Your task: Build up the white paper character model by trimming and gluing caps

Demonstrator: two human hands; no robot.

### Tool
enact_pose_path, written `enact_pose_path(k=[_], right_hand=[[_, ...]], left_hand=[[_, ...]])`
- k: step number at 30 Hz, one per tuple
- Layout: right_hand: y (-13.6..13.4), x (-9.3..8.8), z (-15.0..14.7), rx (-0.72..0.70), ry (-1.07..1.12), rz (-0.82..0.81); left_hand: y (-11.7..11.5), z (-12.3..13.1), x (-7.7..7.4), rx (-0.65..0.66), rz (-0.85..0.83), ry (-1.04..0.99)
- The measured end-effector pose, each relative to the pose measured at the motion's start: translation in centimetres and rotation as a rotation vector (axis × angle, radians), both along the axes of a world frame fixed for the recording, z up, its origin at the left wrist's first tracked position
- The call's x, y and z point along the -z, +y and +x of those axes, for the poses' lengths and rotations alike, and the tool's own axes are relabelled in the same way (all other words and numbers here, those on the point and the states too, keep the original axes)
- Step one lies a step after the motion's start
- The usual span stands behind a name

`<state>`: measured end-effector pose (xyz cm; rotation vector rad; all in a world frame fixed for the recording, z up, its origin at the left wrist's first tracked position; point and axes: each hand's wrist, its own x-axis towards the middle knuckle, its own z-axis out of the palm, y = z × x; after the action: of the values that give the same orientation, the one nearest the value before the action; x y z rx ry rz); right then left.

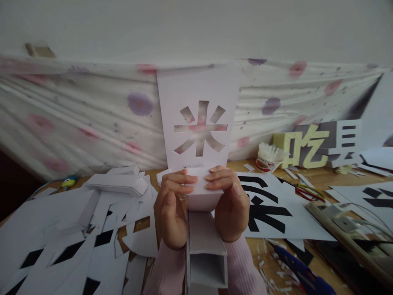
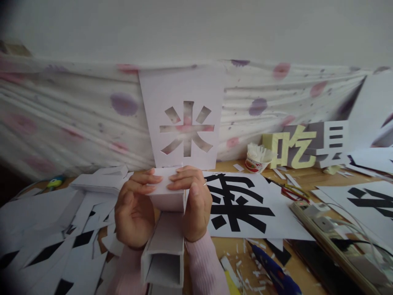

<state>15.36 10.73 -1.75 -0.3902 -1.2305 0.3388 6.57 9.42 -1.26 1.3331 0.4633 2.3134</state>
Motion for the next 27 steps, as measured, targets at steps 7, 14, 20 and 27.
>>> enact_pose_path(k=[7, 14, 20, 27], right_hand=[[-0.07, -0.1, 0.03, 0.01, -0.014, -0.016], [-0.13, -0.15, -0.02, 0.02, -0.005, -0.015], [-0.23, -0.18, 0.0, 0.036, -0.017, -0.037], [-0.24, -0.19, -0.02, -0.006, 0.006, -0.031]], left_hand=[[0.01, -0.14, 0.02, -0.026, -0.025, 0.019], [-0.14, -0.01, -0.09, -0.017, -0.004, 0.012], [-0.1, -0.04, 0.05, -0.076, -0.017, 0.044], [-0.07, -0.33, 0.39, -0.094, -0.029, 0.101]])
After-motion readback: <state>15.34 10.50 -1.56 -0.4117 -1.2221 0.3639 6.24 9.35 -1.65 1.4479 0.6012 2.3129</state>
